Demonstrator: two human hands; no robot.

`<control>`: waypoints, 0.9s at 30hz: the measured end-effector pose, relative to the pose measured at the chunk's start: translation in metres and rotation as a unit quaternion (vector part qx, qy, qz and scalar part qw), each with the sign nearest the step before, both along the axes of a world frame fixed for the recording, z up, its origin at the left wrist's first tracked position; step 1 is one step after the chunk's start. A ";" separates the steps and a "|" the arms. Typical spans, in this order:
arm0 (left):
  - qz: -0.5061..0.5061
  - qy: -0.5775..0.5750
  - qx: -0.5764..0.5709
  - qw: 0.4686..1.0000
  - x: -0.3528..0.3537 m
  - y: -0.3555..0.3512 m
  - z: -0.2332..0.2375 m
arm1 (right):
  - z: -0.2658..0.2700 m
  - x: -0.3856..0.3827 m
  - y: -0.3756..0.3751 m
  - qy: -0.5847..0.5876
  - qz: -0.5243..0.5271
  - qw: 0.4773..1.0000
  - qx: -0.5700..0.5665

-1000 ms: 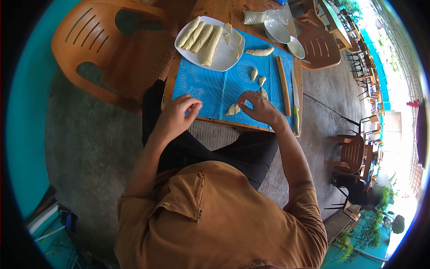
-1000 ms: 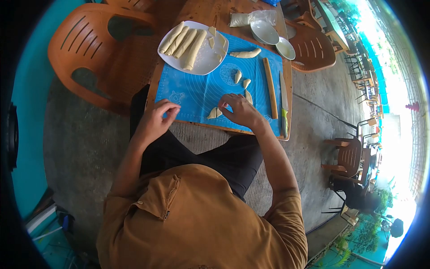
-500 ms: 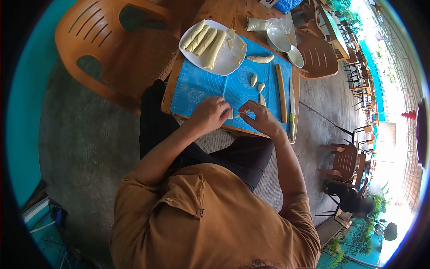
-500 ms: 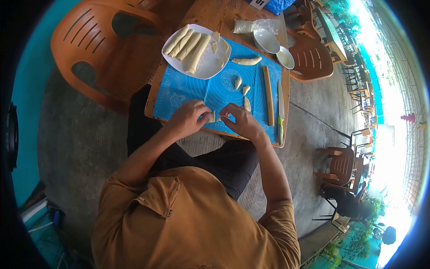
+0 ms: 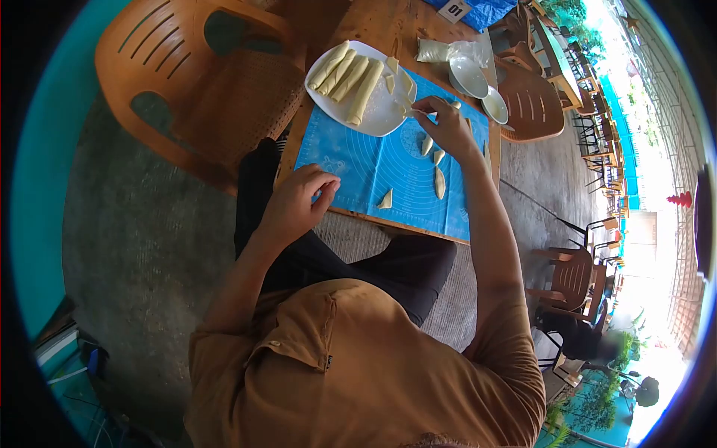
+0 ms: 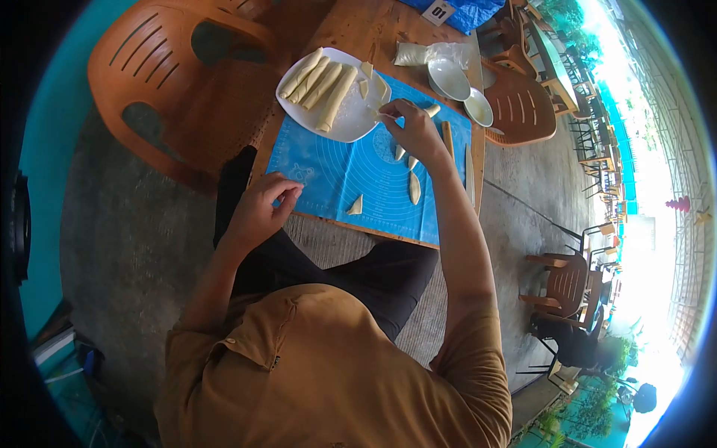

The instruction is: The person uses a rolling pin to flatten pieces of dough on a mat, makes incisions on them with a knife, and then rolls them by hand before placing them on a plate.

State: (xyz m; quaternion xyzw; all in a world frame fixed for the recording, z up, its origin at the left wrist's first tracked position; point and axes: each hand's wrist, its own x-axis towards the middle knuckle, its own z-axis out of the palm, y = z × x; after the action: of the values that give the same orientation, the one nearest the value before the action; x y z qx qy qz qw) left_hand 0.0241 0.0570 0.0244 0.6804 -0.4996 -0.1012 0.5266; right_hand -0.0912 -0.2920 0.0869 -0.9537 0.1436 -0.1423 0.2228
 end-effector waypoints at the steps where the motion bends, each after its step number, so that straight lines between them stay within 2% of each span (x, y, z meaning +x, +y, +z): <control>1: 0.003 0.001 -0.001 1.000 0.001 0.003 0.000 | -0.005 0.011 -0.006 -0.005 0.012 1.000 0.005; 6: 0.013 0.057 0.040 0.998 0.010 0.017 0.004 | -0.021 0.039 -0.018 0.068 0.018 0.997 0.040; 11: 0.018 0.045 0.033 0.998 0.023 0.019 -0.004 | -0.032 0.057 -0.033 0.148 0.013 0.986 0.080; 20: 0.021 0.053 0.049 0.997 0.032 0.020 -0.009 | -0.046 0.077 -0.049 0.186 -0.002 0.982 0.034; 27: 0.016 0.042 0.053 0.998 0.032 0.018 -0.015 | -0.056 0.078 -0.054 0.158 -0.024 0.987 0.011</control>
State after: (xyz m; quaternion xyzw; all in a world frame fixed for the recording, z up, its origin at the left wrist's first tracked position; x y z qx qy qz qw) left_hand 0.0566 0.0750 0.0094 0.7107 -0.4595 -0.1479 0.5118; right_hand -0.0128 -0.3456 0.0308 -0.9580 0.2012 0.0067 0.2041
